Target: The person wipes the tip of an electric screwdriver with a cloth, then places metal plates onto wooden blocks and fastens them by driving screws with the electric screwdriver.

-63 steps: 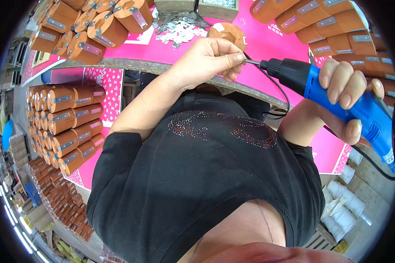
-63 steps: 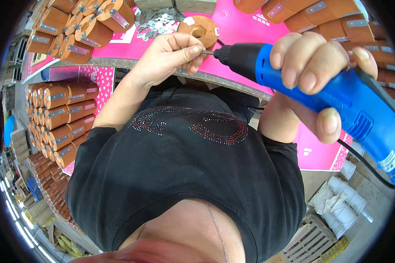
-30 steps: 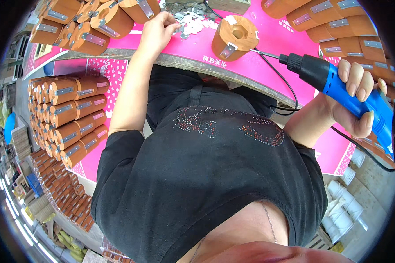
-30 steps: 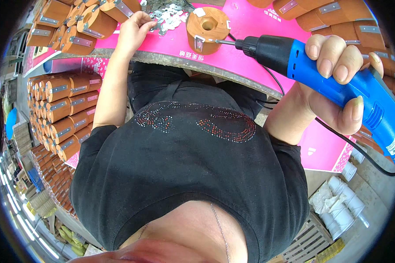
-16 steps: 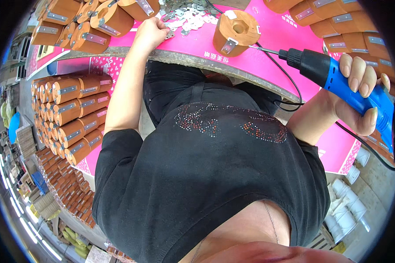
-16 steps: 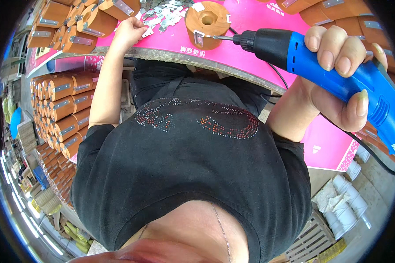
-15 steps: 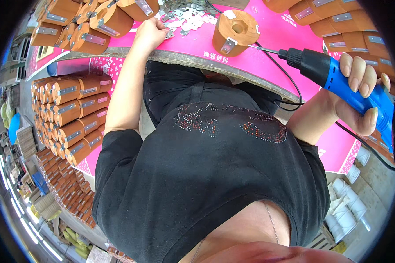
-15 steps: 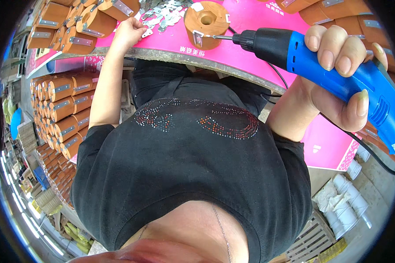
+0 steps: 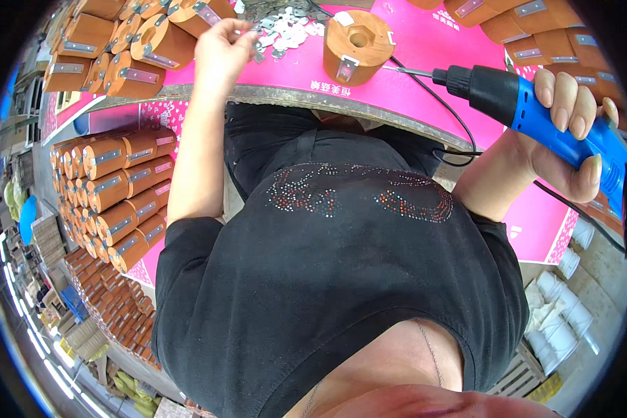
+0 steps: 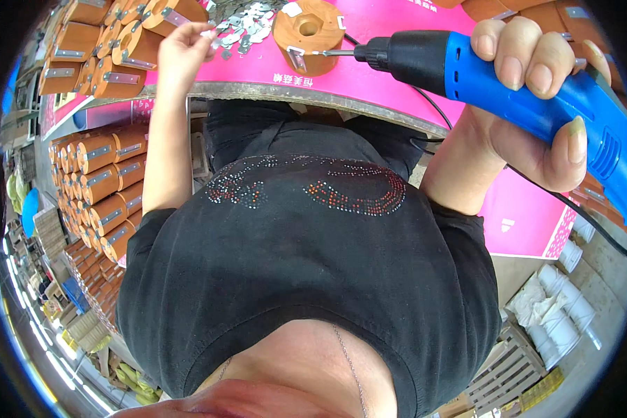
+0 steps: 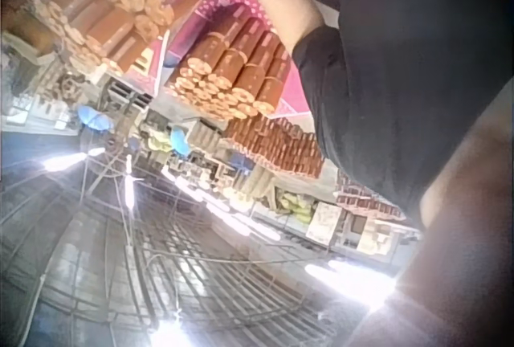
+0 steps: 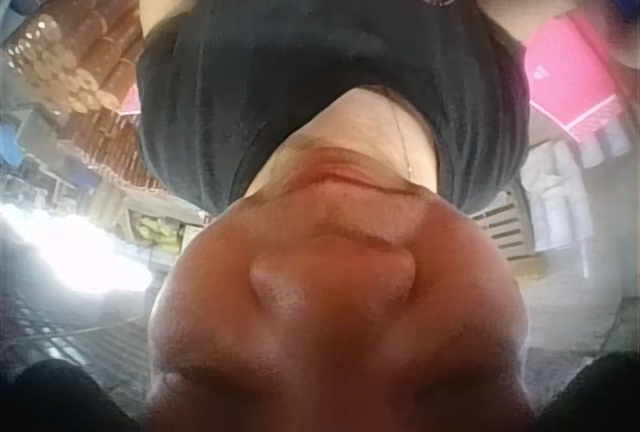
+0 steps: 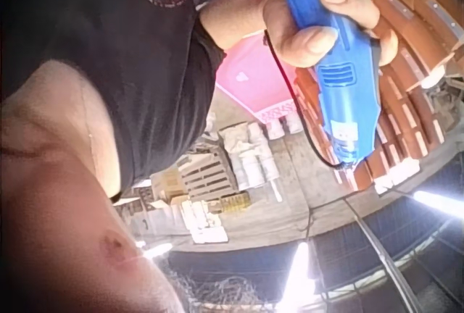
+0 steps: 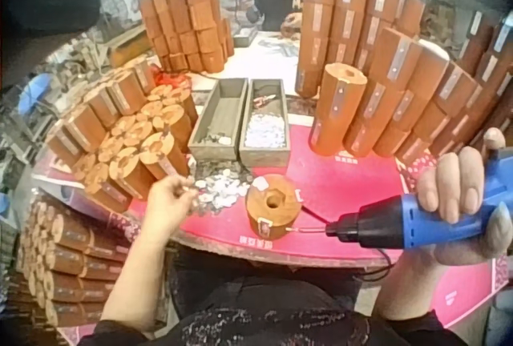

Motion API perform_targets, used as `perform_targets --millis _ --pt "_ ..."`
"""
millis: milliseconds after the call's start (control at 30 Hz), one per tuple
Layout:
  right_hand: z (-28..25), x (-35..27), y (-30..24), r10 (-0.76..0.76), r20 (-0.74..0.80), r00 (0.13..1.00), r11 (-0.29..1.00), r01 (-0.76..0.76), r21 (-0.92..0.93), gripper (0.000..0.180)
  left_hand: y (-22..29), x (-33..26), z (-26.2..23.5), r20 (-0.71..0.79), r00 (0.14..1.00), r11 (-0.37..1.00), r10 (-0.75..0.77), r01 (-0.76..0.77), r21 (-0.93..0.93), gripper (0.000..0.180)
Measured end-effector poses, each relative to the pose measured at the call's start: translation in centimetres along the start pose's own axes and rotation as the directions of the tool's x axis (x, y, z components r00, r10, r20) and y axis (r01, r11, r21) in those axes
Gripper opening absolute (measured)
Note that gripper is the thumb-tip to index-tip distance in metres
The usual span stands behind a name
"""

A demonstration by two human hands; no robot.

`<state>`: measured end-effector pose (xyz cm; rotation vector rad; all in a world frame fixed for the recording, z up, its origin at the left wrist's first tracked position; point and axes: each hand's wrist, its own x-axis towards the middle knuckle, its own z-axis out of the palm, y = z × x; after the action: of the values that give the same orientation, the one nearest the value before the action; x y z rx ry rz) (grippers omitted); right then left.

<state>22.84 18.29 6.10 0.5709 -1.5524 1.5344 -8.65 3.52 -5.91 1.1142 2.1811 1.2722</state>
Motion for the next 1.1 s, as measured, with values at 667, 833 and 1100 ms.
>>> perform_targets --millis 667,833,1100 --pt "0.5 -0.6 -0.5 0.022 -0.208 0.978 1.000 -0.026 -0.016 0.055 5.4 -4.5 4.8 0.019 0.766 0.759 0.642 -0.639 0.123 0.020" --pt "0.6 -0.5 0.0 0.018 -0.191 0.981 1.000 -0.017 0.006 0.055 5.7 -2.1 3.1 0.301 0.558 0.549 0.773 -0.827 0.124 0.035" --pt "0.7 -0.2 0.1 0.046 -0.174 0.984 0.999 -0.046 0.000 0.056 4.9 -1.4 4.3 0.260 0.502 0.491 0.825 -0.864 0.111 0.029"
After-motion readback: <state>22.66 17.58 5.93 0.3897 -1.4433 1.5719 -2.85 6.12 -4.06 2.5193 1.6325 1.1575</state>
